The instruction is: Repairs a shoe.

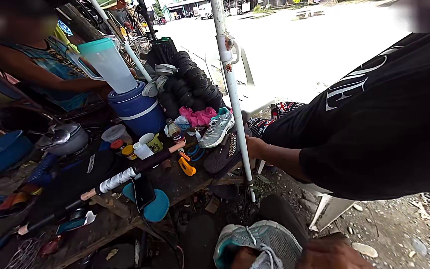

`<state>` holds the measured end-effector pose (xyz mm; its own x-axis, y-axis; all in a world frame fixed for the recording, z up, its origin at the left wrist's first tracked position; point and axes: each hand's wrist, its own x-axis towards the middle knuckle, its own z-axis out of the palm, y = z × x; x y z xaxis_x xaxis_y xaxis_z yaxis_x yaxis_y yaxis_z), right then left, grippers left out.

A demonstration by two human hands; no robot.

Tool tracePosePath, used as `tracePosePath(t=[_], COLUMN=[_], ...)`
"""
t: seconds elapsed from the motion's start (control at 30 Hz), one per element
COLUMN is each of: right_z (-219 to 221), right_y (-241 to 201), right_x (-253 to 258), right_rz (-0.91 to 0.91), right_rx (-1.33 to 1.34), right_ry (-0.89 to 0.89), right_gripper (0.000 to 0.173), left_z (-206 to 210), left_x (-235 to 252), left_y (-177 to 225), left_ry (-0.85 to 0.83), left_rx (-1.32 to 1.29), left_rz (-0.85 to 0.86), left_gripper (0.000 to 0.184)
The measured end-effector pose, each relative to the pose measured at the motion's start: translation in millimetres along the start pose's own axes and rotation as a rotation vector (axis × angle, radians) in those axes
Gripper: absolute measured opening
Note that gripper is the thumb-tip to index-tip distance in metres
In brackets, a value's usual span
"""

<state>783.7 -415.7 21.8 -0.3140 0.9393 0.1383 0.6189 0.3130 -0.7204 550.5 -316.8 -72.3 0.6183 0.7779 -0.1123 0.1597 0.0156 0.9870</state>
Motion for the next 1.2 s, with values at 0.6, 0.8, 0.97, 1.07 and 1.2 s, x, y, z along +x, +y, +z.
tracePosePath(t=[0.6,0.8,0.97,1.07,1.2], right_z=[-24.6,-28.5,-30.0,-31.5,-32.7], right_y=[59.1,45.5,41.2,39.5,39.9], right_x=[3.6,10.9,15.5,18.1,23.8], right_rz=[0.044,0.057,0.093,0.105,0.091], right_rx=[-0.277,-0.287,-0.271,-0.27,-0.285], right_ry=[-0.265,-0.317,-0.352,-0.377,-0.427], right_gripper=[0.028,0.023,0.022,0.022,0.022], left_z=[5.2,-2.5,-6.1,-6.1,-7.6], left_x=[0.9,-4.9,-3.3,-2.5,-5.5], left_y=[12.3,22.5,21.9,13.5,9.3], left_ry=[-0.091,-0.178,-0.194,-0.208,-0.198], left_rx=[-0.259,-0.31,-0.271,-0.294,-0.263], left_rz=[-0.111,-0.135,-0.137,-0.126,-0.076], left_gripper=[0.022,0.027,0.026,0.025,0.023])
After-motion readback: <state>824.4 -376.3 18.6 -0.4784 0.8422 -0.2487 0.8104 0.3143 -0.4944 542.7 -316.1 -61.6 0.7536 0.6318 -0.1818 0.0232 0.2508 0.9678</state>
